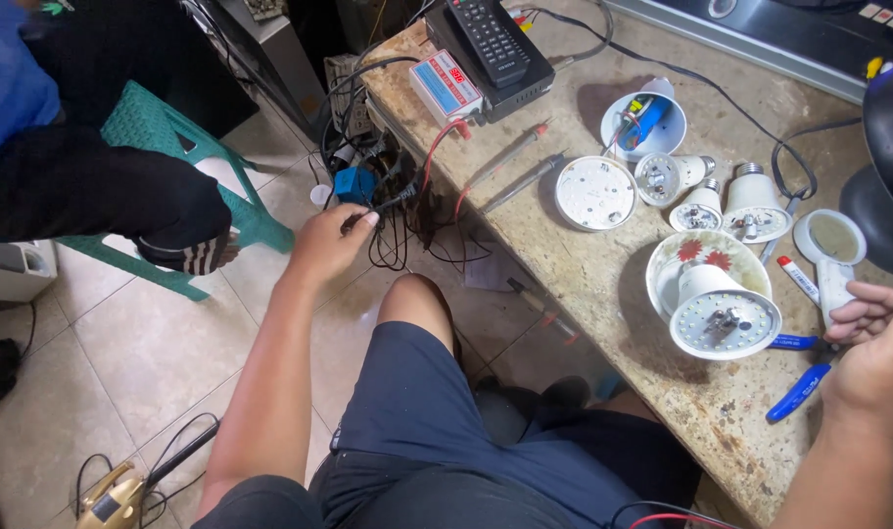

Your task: Testing and diagnosing LED bulbs using a multimeter at a repair bench to identify faulty components.

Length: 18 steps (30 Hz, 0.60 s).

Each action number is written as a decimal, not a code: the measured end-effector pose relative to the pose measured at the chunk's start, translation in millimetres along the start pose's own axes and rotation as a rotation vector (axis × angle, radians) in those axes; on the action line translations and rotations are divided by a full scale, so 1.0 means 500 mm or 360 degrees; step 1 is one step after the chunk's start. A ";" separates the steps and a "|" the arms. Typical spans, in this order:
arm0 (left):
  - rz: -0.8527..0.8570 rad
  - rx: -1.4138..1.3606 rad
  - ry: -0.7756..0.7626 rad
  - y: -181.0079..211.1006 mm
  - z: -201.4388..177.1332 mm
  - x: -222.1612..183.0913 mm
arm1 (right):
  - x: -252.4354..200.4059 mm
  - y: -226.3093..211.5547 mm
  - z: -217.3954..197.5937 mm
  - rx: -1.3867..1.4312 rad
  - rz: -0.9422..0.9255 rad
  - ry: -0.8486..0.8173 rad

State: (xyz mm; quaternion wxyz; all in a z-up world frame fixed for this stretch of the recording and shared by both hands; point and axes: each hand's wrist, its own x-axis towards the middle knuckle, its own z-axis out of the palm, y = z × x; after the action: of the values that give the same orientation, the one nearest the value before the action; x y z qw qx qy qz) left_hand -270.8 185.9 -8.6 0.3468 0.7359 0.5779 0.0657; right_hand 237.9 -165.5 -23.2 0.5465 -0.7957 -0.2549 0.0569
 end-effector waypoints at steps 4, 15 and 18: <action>0.0278 -0.0240 0.0235 0.004 0.087 0.064 | -0.013 -0.023 0.008 0.0052 -0.0061 0.0024; 0.0154 -0.0441 0.0568 0.048 0.191 0.153 | -0.025 -0.057 0.014 0.0082 -0.0280 0.0013; 0.0170 -0.0515 0.0612 0.050 0.187 0.151 | -0.028 -0.064 0.015 0.0083 -0.0258 0.0006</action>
State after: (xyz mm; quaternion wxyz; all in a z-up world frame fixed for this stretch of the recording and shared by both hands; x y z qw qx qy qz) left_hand -179.8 210.4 -87.1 0.3400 0.6742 0.5755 0.3142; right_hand 212.2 -157.2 0.0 0.5703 -0.7580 -0.3161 0.0176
